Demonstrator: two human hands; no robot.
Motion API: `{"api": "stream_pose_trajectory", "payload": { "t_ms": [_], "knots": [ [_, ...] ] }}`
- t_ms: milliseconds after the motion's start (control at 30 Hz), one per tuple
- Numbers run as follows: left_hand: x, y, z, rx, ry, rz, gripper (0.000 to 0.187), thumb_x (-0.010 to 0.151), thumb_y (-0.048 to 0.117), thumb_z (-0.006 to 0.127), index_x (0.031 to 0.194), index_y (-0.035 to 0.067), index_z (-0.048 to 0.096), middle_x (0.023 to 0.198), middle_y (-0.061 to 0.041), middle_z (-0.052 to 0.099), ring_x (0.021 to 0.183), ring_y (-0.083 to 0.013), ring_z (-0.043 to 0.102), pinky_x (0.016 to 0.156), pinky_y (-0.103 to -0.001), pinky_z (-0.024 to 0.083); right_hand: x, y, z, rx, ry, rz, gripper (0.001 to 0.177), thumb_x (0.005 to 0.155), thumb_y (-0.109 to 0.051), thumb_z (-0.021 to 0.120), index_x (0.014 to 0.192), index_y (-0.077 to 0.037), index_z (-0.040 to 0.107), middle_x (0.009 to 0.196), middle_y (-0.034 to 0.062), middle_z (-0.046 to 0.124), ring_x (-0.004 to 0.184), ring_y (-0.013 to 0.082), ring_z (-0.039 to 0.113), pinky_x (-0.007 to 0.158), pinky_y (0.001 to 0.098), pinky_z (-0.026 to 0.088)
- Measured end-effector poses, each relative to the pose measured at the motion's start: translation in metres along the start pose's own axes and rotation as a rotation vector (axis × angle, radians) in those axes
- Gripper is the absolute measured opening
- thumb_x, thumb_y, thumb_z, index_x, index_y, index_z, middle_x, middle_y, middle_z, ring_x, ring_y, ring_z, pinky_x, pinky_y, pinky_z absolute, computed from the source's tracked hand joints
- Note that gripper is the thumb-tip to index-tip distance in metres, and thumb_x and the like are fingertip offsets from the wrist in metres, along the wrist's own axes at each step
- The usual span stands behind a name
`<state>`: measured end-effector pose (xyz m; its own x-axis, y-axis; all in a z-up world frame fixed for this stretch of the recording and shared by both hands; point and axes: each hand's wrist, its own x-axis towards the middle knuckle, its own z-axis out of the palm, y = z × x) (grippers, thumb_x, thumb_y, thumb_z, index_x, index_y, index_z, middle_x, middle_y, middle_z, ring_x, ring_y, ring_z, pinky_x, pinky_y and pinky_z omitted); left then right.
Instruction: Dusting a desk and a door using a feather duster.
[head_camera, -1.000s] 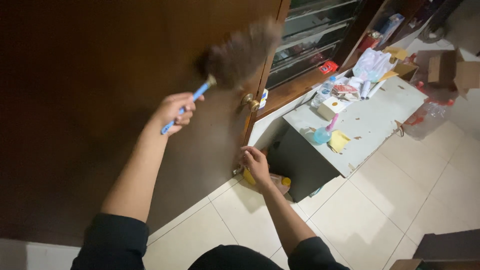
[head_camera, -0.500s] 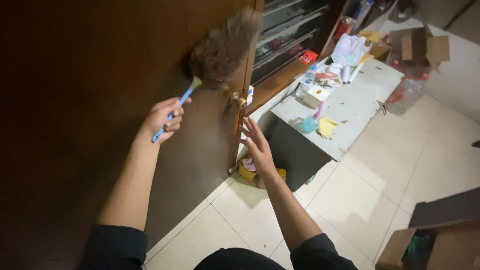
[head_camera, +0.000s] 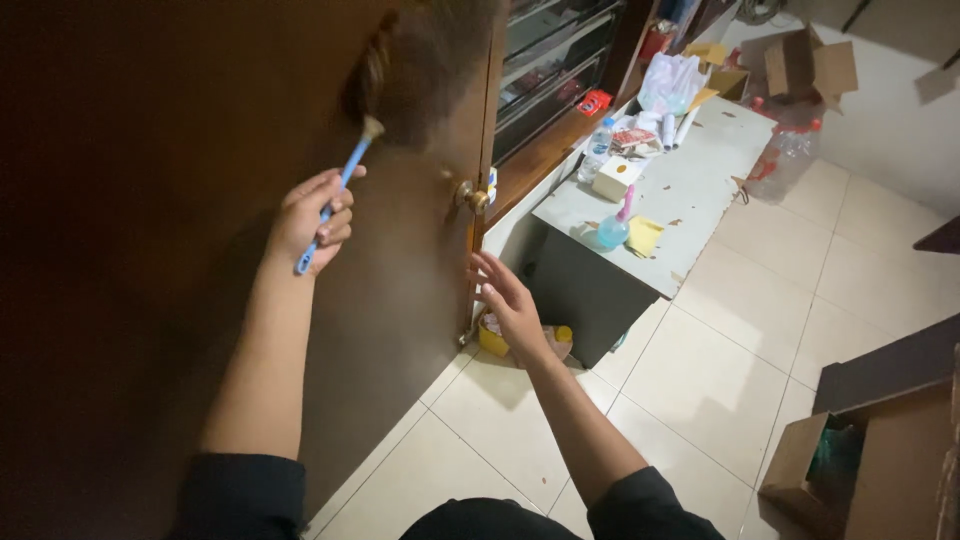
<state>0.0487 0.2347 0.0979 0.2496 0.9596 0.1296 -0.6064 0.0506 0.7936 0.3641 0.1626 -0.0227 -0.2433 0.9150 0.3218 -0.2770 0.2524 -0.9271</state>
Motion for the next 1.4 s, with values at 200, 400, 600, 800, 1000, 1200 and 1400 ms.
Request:
{"api": "stream_pose_trajectory", "payload": {
  "t_ms": [200, 400, 600, 800, 1000, 1200, 1400],
  "knots": [
    [-0.008, -0.041, -0.046, 0.288, 0.147, -0.213, 0.026, 0.104, 0.012, 0.047, 0.122, -0.003, 0.060, 0.071, 0.002, 0.052, 0.043, 0.0000, 0.036, 0.036, -0.019, 0.025, -0.007, 0.010, 0.005, -0.038, 0.033, 0.064, 0.055, 0.106, -0.025, 0.049, 0.156, -0.006, 0.038, 0.157, 0.0140, 0.048, 0.139, 0.0270, 0.054, 0.107, 0.0413, 0.052],
    [-0.015, -0.044, -0.065, 0.441, 0.189, -0.219, 0.026, 0.101, 0.011, 0.052, 0.120, -0.005, 0.062, 0.069, 0.001, 0.054, 0.042, -0.0001, 0.036, 0.035, -0.019, 0.025, -0.011, 0.011, 0.009, 0.035, 0.029, 0.072, 0.053, 0.108, -0.028, 0.048, 0.154, -0.002, 0.042, 0.155, 0.0167, 0.052, 0.135, 0.0294, 0.058, 0.107, 0.0427, 0.052],
    [-0.040, 0.068, 0.008, 0.096, -0.035, 0.182, 0.031, 0.103, 0.015, 0.058, 0.129, -0.003, 0.061, 0.071, 0.004, 0.050, 0.042, -0.0012, 0.035, 0.036, -0.017, 0.027, -0.004, -0.003, 0.016, -0.081, 0.025, 0.105, 0.053, 0.107, -0.030, 0.044, 0.155, -0.005, 0.041, 0.151, 0.0128, 0.053, 0.133, 0.0244, 0.059, 0.106, 0.0407, 0.053],
    [-0.053, 0.038, -0.032, 0.094, 0.139, -0.079, 0.030, 0.100, 0.017, 0.055, 0.123, -0.002, 0.061, 0.069, 0.004, 0.052, 0.042, 0.0003, 0.036, 0.035, -0.017, 0.027, 0.005, 0.001, 0.015, -0.010, -0.031, 0.119, 0.052, 0.108, -0.030, 0.043, 0.153, -0.004, 0.043, 0.150, 0.0129, 0.056, 0.129, 0.0237, 0.061, 0.106, 0.0413, 0.052],
    [-0.070, -0.038, -0.102, 0.335, 0.297, -0.282, 0.031, 0.098, 0.014, 0.053, 0.120, -0.005, 0.064, 0.067, 0.003, 0.053, 0.041, 0.0000, 0.037, 0.034, -0.018, 0.028, 0.016, 0.022, -0.002, -0.035, -0.104, 0.157, 0.052, 0.108, -0.031, 0.045, 0.152, -0.004, 0.046, 0.149, 0.0112, 0.057, 0.130, 0.0220, 0.061, 0.107, 0.0386, 0.052],
    [-0.095, 0.074, -0.032, 0.023, 0.024, 0.049, 0.037, 0.100, 0.016, 0.059, 0.129, -0.008, 0.059, 0.068, 0.001, 0.054, 0.040, -0.0016, 0.040, 0.033, -0.017, 0.031, 0.039, 0.045, -0.009, 0.110, -0.171, 0.093, 0.049, 0.109, -0.028, 0.048, 0.150, -0.001, 0.049, 0.147, 0.0155, 0.059, 0.125, 0.0296, 0.065, 0.103, 0.0427, 0.054],
    [-0.111, 0.066, -0.034, 0.049, 0.084, 0.039, 0.038, 0.098, 0.014, 0.060, 0.132, -0.004, 0.059, 0.066, 0.004, 0.053, 0.041, -0.0023, 0.042, 0.030, -0.018, 0.033, 0.043, 0.046, -0.009, -0.040, -0.239, 0.167, 0.049, 0.106, -0.029, 0.047, 0.148, -0.004, 0.048, 0.145, 0.0113, 0.060, 0.126, 0.0267, 0.064, 0.103, 0.0409, 0.055]
  ]
}}
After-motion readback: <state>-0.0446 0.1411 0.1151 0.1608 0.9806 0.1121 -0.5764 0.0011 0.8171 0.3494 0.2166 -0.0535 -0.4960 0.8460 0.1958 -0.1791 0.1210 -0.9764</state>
